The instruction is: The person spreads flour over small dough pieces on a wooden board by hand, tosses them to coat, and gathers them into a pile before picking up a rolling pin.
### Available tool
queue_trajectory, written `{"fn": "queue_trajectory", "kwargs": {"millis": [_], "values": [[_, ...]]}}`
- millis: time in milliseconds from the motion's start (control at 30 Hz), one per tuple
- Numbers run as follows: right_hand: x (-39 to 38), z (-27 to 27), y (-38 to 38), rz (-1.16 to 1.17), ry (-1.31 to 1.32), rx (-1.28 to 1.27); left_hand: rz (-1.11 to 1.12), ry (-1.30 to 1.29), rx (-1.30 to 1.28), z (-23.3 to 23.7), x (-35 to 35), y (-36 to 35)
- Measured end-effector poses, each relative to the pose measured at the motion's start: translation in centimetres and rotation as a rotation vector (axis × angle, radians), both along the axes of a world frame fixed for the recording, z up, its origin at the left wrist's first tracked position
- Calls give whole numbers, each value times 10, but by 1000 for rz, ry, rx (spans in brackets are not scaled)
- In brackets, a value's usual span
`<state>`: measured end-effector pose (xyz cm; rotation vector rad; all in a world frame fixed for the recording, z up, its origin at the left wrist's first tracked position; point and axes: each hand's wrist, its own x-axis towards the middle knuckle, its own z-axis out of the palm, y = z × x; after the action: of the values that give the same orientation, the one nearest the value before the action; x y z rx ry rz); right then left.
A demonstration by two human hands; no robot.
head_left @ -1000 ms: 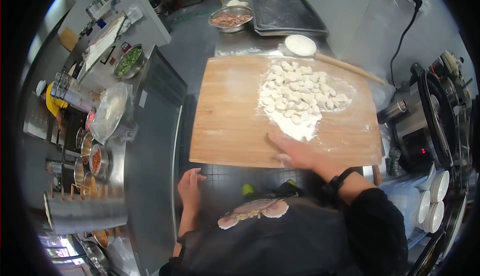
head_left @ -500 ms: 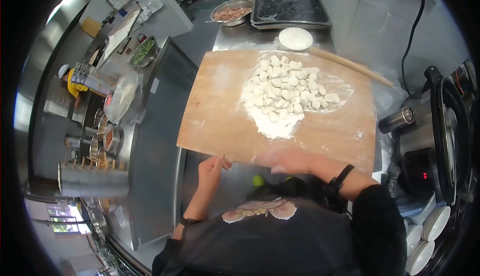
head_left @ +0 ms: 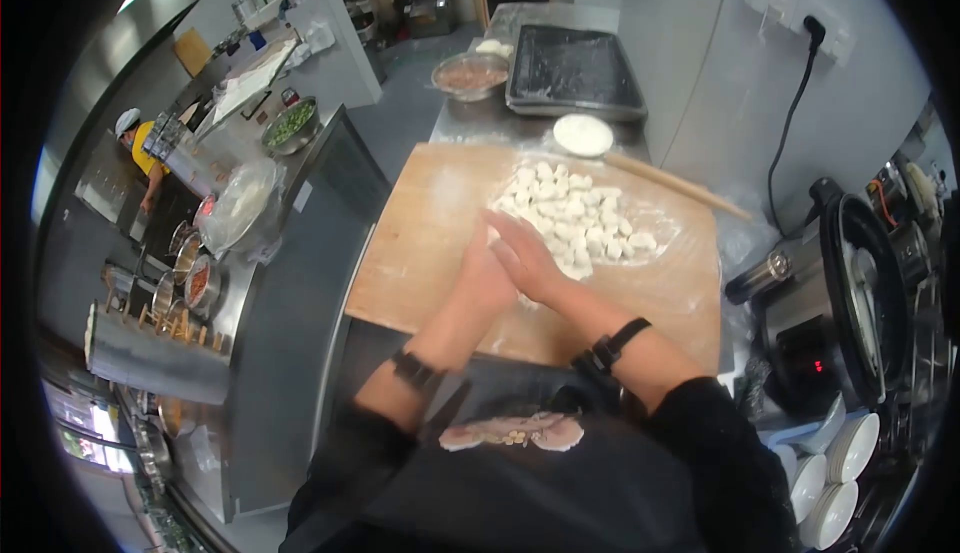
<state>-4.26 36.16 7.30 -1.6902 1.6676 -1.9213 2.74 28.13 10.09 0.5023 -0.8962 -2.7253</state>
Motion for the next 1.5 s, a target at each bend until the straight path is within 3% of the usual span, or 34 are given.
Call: {"fn": "queue_trajectory", "kwargs": {"millis": [67, 100, 167, 200, 267, 300, 367, 400, 467, 500, 567, 600, 667, 733, 933, 1100, 1200, 1367, 1500], "values": [[-18, -5, 22, -425, 204, 633, -206, -104, 191, 23, 31, -12], [-22, 0, 20, -438, 210, 632, -217, -95, 189, 27, 32, -27], [-12, 8, 23, -515, -111, 241, 176, -99, -251, 21, 37, -45], [10, 9, 17, -524, -117, 248, 46, -47, -506, -35, 24, -51], [58, 14, -6, -339, 278, 227, -110, 110, -1025, -145, -2, -63], [52, 19, 0, -354, 280, 225, -121, 121, -1028, -131, -1, -51], [30, 26, 24, -152, 373, 281, -216, 189, -207, -66, 17, -19], [18, 19, 26, -160, 378, 288, -224, 196, -202, -27, 27, -10], [0, -4, 26, -645, 412, 416, -292, -25, 151, 42, 46, -2], [-1, 2, 30, -647, 414, 421, -295, -23, 155, 53, 48, -7], [2, 22, 36, -710, 411, 443, -85, -2, 92, 66, 54, -26], [0, 23, 41, -712, 417, 437, -85, 5, 89, 52, 60, -49], [-12, 25, 60, -620, 555, 505, -319, 239, 73, 7, 71, -97], [-36, 10, 86, -685, 600, 635, -63, -98, 9, 14, 87, -92], [-143, -37, 193, -849, 335, 859, 0, -102, 161, -61, 146, -127], [-226, -36, 226, -931, 132, 1095, 258, -110, 298, -68, 168, -110], [-272, -46, 221, -871, 254, 1050, 458, -247, 117, -70, 166, -98], [-335, -99, 211, -932, 424, 1070, 350, -73, 182, -78, 170, -80], [-338, -100, 199, -897, 457, 1153, 420, -266, 153, -47, 165, -51]]}}
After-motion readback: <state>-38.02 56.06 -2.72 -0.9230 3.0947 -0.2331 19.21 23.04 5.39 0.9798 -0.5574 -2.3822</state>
